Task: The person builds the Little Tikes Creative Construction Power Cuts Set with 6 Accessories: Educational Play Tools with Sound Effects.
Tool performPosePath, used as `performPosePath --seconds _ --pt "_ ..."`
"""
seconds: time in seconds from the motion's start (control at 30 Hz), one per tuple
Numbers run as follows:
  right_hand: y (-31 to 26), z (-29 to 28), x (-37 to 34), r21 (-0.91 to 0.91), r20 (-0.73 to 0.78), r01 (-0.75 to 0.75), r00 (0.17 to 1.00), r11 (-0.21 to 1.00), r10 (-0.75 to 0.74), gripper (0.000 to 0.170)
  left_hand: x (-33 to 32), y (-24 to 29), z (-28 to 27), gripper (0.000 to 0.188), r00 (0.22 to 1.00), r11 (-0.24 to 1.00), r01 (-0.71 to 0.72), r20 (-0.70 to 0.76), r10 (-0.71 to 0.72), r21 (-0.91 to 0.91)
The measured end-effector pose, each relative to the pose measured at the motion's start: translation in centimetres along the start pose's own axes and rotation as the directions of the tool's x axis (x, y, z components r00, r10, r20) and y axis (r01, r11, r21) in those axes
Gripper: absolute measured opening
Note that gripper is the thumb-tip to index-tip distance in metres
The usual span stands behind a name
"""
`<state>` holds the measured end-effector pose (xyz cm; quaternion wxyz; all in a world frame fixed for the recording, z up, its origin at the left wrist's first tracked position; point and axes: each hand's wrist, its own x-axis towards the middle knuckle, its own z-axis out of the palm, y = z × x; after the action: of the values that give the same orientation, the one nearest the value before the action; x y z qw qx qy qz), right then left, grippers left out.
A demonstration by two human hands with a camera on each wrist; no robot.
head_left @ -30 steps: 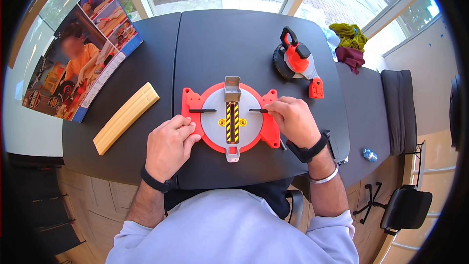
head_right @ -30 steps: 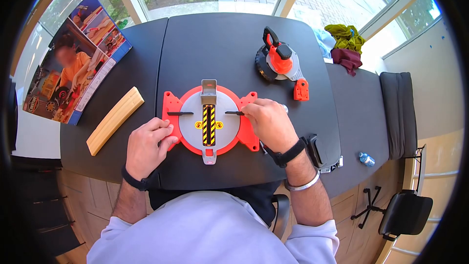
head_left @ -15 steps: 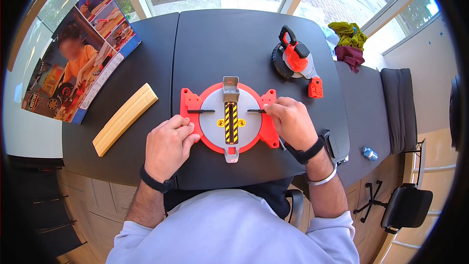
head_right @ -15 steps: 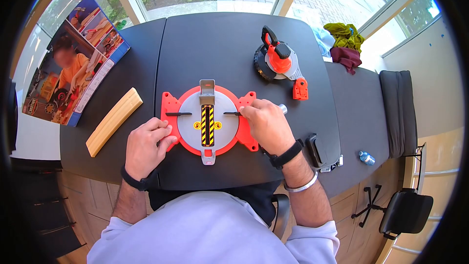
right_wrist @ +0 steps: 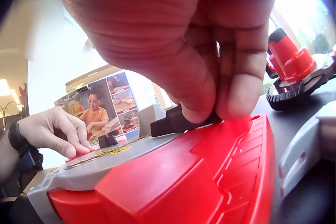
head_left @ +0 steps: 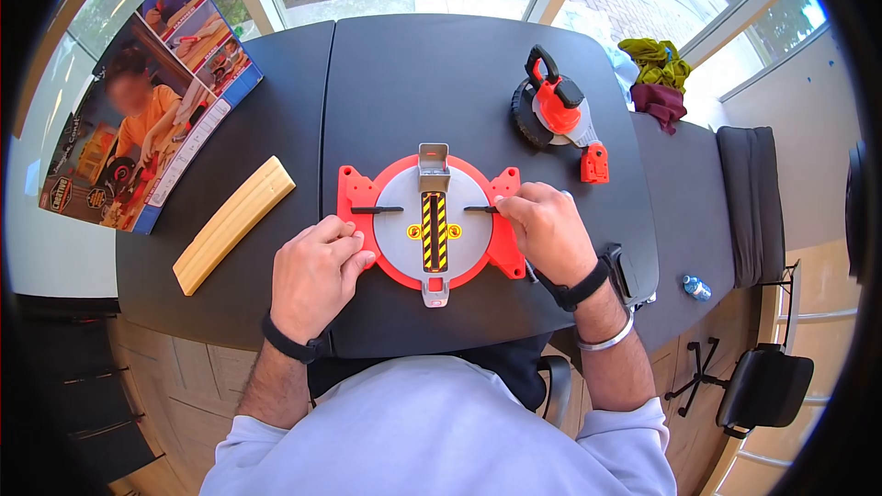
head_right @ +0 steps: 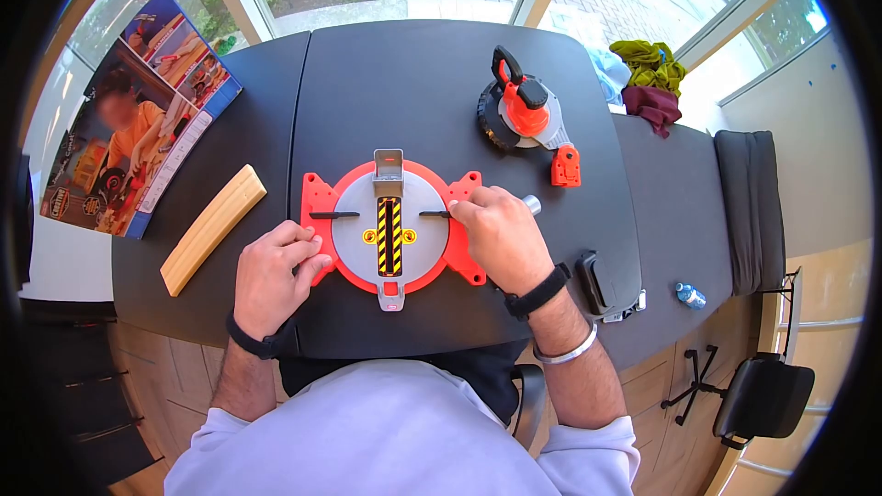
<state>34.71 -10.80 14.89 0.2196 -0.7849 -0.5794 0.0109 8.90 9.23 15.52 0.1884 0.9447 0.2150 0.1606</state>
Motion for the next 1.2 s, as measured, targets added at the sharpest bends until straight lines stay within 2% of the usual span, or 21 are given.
performPosePath --seconds 0.33,1.2 --pt "-0.7 0.0 0.1 -0.101 0.004 0.024 1.0 0.995 -0.024 0.014 0.4 -0.1 0.0 0.019 1.0 1.0 -0.005 0.0 0.005 -0.02" --pt "-0.4 1.1 -0.6 -0.071 -0.087 0.008 0.996 0.997 -0.014 0.018 0.4 0.1 0.1 0.021 1.0 1.0 -0.021 -0.005 0.02 -0.012"
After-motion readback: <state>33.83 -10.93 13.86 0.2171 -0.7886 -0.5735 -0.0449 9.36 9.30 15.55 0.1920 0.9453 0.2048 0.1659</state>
